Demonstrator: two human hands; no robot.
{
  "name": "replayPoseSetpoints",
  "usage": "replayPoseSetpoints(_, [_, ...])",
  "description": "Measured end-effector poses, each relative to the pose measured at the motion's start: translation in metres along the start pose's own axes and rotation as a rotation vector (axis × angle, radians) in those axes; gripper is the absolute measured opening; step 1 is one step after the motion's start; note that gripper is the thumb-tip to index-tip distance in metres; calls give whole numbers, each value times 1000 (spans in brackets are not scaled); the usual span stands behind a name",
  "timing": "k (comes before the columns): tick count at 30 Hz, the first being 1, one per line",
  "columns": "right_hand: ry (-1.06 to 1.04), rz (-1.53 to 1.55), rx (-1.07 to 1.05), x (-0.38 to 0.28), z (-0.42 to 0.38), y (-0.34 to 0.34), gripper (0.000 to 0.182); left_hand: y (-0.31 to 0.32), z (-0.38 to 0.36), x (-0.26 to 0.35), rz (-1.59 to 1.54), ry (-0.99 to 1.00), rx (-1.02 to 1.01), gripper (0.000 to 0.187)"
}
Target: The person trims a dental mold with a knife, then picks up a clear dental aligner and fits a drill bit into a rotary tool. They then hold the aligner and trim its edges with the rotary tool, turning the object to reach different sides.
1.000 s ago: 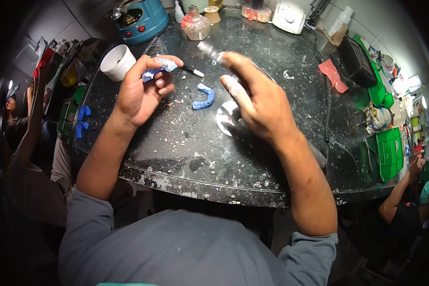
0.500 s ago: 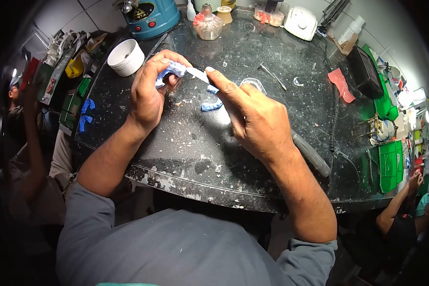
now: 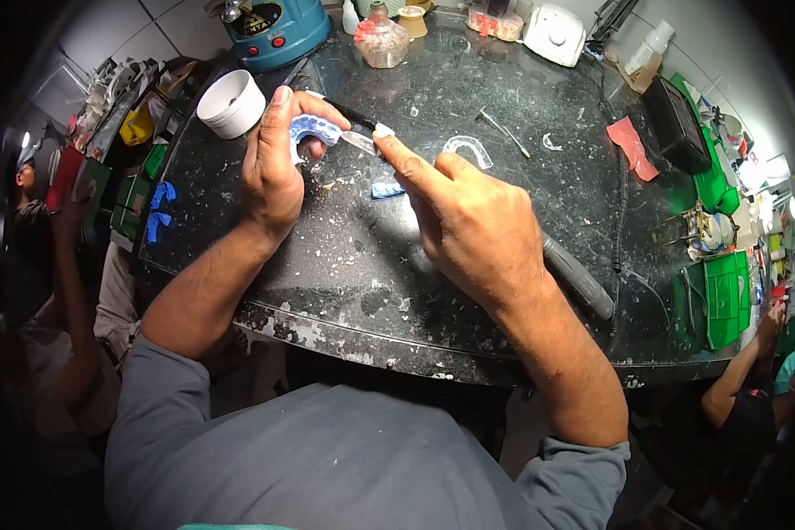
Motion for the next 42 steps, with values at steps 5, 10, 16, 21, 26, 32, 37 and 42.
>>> replayPoseSetpoints(5, [419,1217,-245,2,6,10,22,3,4,-8,-205,-105,-17,71])
replayPoseSetpoints(10, [109,703,134,5,7,4,26,30,-7,-11,-779,-616,-356,89])
replayPoseSetpoints(16, [-206,512,121,-10,12,-2,42,48,-21,-8,-830,-771,-485,92])
replayPoseSetpoints(21, [-185,502,6,-2,12,2,42,51,-23,3,-784,-916,-469,89])
replayPoseSetpoints(26, [-44,767,65,9,12,-7,41,50,-21,-18,-1275,-698,-817,70])
replayPoseSetpoints(32, [50,789,130,16,10,-4,44,52,-26,-11,-1193,-628,-631,56])
replayPoseSetpoints(37, [10,810,136,19,10,-9,48,52,-23,-4,-1168,-560,-491,46])
replayPoseSetpoints(42, [-214,366,299,14,8,-10,52,50,-25,-8,-1131,-479,-558,49])
Point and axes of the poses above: each hand's wrist, its own z-axis towards the middle knuckle, its own y-axis out of the palm, x = y × z, the point moved 3 cm from there along z, towards the middle knuckle, and after that the axes turned 6 degrees about -x, right-handed, at the moved point
